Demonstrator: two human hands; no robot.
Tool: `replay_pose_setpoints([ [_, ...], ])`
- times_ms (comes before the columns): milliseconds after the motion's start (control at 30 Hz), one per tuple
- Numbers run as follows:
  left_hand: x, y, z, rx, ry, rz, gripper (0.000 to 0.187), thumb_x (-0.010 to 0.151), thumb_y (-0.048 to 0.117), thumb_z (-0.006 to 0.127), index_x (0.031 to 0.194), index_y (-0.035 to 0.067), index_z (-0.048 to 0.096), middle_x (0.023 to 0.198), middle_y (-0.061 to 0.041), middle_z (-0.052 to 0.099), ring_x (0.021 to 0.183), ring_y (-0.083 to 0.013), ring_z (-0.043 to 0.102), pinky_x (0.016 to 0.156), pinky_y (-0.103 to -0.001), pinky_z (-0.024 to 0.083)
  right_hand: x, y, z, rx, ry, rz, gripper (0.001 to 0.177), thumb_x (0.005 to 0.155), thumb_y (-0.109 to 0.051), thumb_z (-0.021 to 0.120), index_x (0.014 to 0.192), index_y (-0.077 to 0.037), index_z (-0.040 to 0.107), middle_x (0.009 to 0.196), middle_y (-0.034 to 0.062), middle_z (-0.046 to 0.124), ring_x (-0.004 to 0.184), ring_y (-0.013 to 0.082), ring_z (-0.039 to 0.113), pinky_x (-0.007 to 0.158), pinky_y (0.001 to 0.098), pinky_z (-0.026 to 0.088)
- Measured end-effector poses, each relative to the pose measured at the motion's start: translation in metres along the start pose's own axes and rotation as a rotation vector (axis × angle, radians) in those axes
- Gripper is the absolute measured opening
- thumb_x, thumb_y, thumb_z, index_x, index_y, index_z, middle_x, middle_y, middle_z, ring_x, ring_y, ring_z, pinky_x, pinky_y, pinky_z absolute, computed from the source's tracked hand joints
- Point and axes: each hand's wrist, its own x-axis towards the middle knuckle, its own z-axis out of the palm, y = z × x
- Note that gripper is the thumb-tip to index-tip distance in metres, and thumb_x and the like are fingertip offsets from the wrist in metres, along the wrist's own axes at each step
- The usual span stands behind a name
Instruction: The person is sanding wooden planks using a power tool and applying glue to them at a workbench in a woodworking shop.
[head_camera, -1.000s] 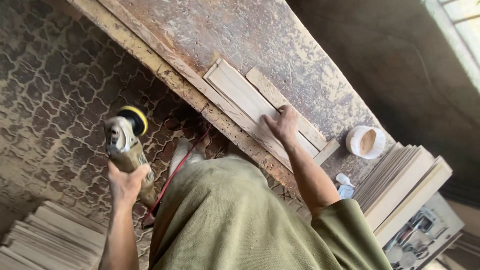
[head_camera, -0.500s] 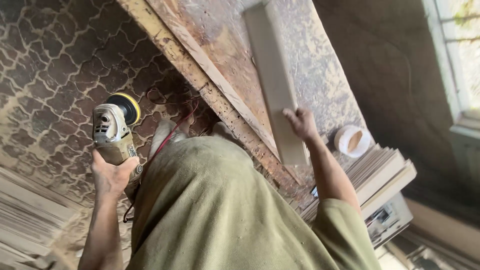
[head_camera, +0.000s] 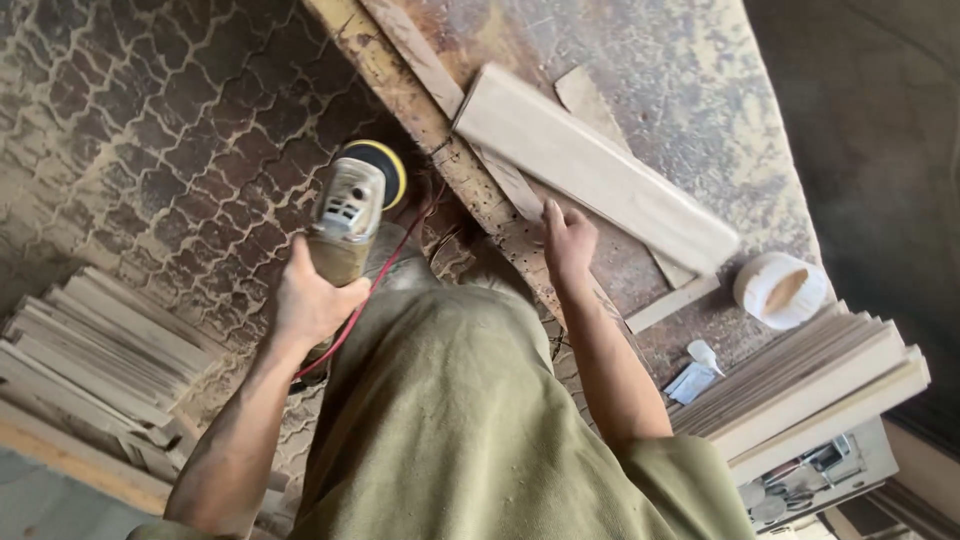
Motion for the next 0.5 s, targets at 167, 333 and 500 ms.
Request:
replay_pose_setpoints([
  [167,0.009,0.011,0.011,0.010,-0.014,0.048,0.087,0.060,0.033,0.080,0.139,0.005,0.053,0.116,-0.033,0.067,0.112,-0.0537,0.064,0.089,-0.066,0.051,0.066,0.011,-0.017,-0.336,0.082,-0.724,0.055,0.089,-0.045,0.086,0.129,-0.019,0.060,0.125,0.0117,0.057,0.119,0.0352,0.049,0.101,0.0485,0.037],
  [333,0.010,0.016,0.008,0.051,-0.009,0.070,0.087,0.060,0.035,0.080,0.138,0.006,0.053,0.111,-0.033,0.068,0.108,-0.0533,0.066,0.087,-0.065,0.052,0.112,-0.018,0.005,-0.650,-0.120,-0.827,0.120,0.071,-0.049,0.101,0.162,-0.011,0.033,0.164,0.0264,0.027,0.152,0.0481,0.021,0.122,0.0598,0.008],
  [500,0.003,0.005,-0.001,0.015,-0.015,0.005,0.090,0.060,0.035,0.081,0.140,0.005,0.052,0.117,-0.035,0.066,0.111,-0.0537,0.064,0.089,-0.066,0.051,0.093,-0.012,0.030,-0.567,-0.157,-1.138,0.103,0.061,-0.044,0.095,0.151,-0.018,0.052,0.132,0.0145,0.055,0.120,0.0382,0.052,0.102,0.0545,0.041],
])
